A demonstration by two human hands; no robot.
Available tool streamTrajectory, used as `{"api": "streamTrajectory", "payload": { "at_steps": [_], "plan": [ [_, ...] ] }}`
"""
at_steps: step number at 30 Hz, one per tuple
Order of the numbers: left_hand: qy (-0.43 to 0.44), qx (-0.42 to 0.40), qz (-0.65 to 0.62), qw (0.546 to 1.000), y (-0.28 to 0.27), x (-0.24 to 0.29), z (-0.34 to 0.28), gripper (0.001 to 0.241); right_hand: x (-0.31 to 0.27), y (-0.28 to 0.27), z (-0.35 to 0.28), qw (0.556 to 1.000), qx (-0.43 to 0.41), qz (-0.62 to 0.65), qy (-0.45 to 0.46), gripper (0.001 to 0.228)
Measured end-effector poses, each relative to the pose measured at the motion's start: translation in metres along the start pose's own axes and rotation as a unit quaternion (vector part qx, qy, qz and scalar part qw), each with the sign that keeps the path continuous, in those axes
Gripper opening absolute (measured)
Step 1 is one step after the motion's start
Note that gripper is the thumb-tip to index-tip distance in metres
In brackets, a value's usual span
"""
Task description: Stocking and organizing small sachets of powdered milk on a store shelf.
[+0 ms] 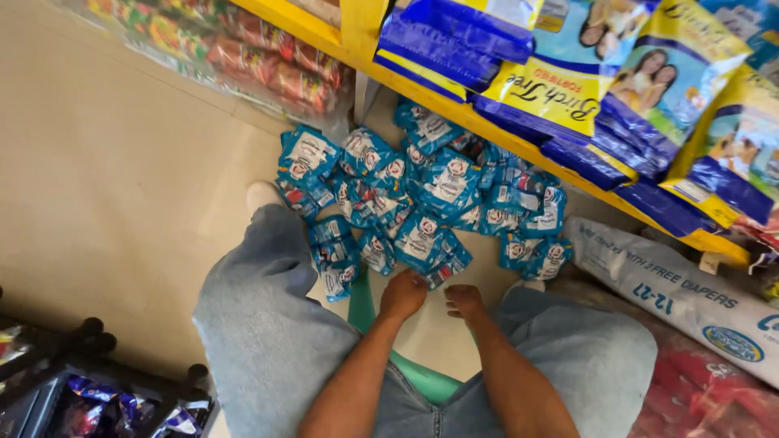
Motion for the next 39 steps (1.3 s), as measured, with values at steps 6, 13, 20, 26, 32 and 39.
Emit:
{"api": "streamTrajectory", "payload": {
  "at_steps": [6,13,20,26,32,39],
  "plan": [
    [0.028,0.029,-0.082,0.996,0.007,0.009,0.008,0.024,0.002,0.014,-0.001,0.995,0.034,0.035,0.089,0.029],
    [-0.005,0.035,-0.141,0.989,0.004,0.006,0.009,0.024,-0.024,0.073,0.049,0.939,0.014,0.328,-0.103,0.028],
    [-0.033,0.023,-0.148,0.988,-0.005,0.011,0.007,0.026,-0.081,0.078,0.044,0.987,0.009,0.158,0.019,0.037],
    [-0.008,0.132,-0.052,0.990,0.018,-0.069,0.041,0.043,-0.127,0.056,-0.016,0.992,-0.047,0.119,-0.012,0.040],
    [-0.130,0.143,-0.201,0.960,0.020,-0.094,0.052,0.093,-0.176,0.009,-0.115,0.977,-0.168,0.102,-0.080,0.063],
    [-0.165,-0.108,-0.442,0.875,0.007,0.017,0.000,0.062,-0.219,-0.021,-0.209,0.960,-0.193,-0.088,-0.181,0.086]
  ]
}}
Point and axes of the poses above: each hand's wrist, its own z-axis towards the middle knuckle, its own y-axis out of the palm, x = y × z, the point moved 6 cm from there along z, towards the middle knuckle, and after that the axes turned 8 degrees about -z, right-handed, at the moved point
